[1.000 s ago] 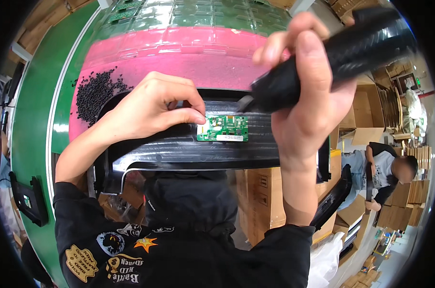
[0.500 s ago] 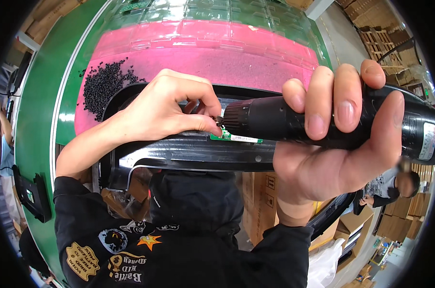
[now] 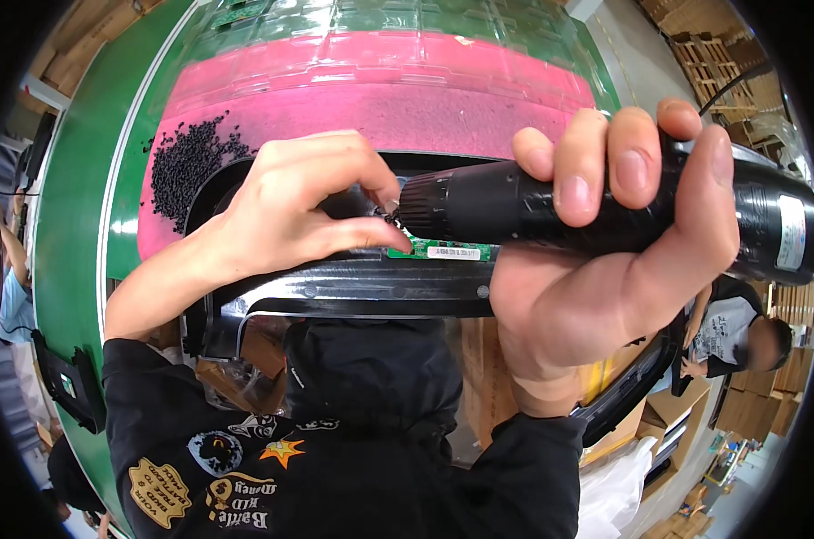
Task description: Assembling electronic circuit boards onto plastic housing components using an electric screwdriver.
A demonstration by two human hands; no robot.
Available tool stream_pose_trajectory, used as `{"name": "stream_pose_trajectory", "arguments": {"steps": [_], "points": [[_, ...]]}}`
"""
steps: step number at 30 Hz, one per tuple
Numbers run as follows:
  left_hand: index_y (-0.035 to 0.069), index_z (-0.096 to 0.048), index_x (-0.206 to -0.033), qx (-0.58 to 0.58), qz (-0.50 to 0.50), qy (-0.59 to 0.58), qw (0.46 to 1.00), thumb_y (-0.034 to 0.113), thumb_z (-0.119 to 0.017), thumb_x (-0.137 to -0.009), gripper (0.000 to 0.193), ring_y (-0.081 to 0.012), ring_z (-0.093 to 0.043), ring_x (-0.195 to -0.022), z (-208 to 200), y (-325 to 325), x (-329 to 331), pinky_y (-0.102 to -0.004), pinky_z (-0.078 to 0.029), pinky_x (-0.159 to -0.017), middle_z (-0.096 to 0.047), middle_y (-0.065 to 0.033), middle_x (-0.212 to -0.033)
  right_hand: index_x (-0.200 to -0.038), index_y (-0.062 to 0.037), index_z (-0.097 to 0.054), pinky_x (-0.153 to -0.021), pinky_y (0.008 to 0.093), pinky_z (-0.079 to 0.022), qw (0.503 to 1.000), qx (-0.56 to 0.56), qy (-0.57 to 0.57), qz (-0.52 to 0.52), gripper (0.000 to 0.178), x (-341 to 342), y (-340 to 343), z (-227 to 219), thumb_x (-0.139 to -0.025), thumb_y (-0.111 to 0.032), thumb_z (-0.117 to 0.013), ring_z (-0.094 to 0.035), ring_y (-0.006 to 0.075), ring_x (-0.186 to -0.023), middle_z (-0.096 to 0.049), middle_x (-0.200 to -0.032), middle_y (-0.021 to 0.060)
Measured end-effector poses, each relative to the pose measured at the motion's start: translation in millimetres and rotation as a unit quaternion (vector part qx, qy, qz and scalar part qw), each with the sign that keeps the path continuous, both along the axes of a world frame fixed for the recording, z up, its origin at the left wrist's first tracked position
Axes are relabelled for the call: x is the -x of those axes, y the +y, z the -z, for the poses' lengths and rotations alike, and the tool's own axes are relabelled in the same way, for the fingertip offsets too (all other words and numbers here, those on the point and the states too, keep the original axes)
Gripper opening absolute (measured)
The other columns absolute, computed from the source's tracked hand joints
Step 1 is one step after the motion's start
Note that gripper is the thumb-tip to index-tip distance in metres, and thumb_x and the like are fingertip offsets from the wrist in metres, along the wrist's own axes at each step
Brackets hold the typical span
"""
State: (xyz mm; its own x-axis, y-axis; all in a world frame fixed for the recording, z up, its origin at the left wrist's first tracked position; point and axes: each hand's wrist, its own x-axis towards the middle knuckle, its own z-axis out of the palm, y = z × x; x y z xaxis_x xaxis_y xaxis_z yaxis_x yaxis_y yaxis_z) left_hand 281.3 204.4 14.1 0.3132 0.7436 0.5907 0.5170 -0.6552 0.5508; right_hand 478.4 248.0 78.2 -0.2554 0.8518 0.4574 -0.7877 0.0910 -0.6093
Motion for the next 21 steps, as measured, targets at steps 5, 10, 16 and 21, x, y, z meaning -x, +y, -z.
{"name": "stream_pose_trajectory", "arguments": {"steps": [5, 10, 16, 21], "points": [[-0.002, -0.065, -0.088, -0.123, -0.016, 0.041, 0.991, 0.004, -0.082, -0.065, 0.029, -0.027, -0.065, -0.072, 7, 3, 0, -0.0357, -0.053, -0.06, -0.064, -0.0107, -0.079, -0.106, -0.0087, -0.051, -0.07, 0.0264, -0.039, 1.0, 0.0, -0.027, 0.01, 0.019, 3, 6, 6, -0.1, -0.026, -0.056, -0.044, 0.0076, -0.066, -0.047, -0.076, -0.0046], [-0.003, -0.065, -0.084, -0.15, -0.026, 0.096, 0.984, -0.006, -0.075, -0.061, 0.025, -0.0245, -0.065, -0.072, 0, 6, -2, -0.0336, -0.053, -0.06, -0.063, -0.01, -0.077, -0.109, -0.0095, -0.052, -0.069, 0.0282, -0.038, 0.992, -0.057, -0.089, -0.071, 0.023, -18, 12, 6, -0.098, -0.029, -0.055, -0.043, 0.0085, -0.062, -0.047, -0.075, -0.005], [-0.003, -0.061, -0.084, -0.011, -0.064, 0.076, 0.995, 0.0, -0.067, -0.086, 0.007, -0.0293, -0.061, -0.071, 2, 4, 4, -0.0371, -0.049, -0.062, -0.059, -0.012, -0.076, -0.109, -0.0086, -0.052, -0.068, 0.0287, -0.037, 0.978, -0.097, -0.184, 0.019, 0.022, -31, 40, 19, -0.098, -0.028, -0.053, -0.041, 0.0097, -0.061, -0.044, -0.073, -0.0034], [-0.003, -0.055, -0.081, 0.054, -0.028, 0.134, 0.989, 0.009, -0.066, -0.089, 0.019, -0.035, -0.056, -0.071, 8, 2, 3, -0.0427, -0.046, -0.062, -0.054, -0.015, -0.075, -0.106, -0.007, -0.05, -0.068, 0.0292, -0.039, 0.957, -0.118, -0.25, 0.086, 0.023, -27, 45, 30, -0.098, -0.028, -0.053, -0.04, 0.0098, -0.062, -0.043, -0.073, -0.0022]]}}
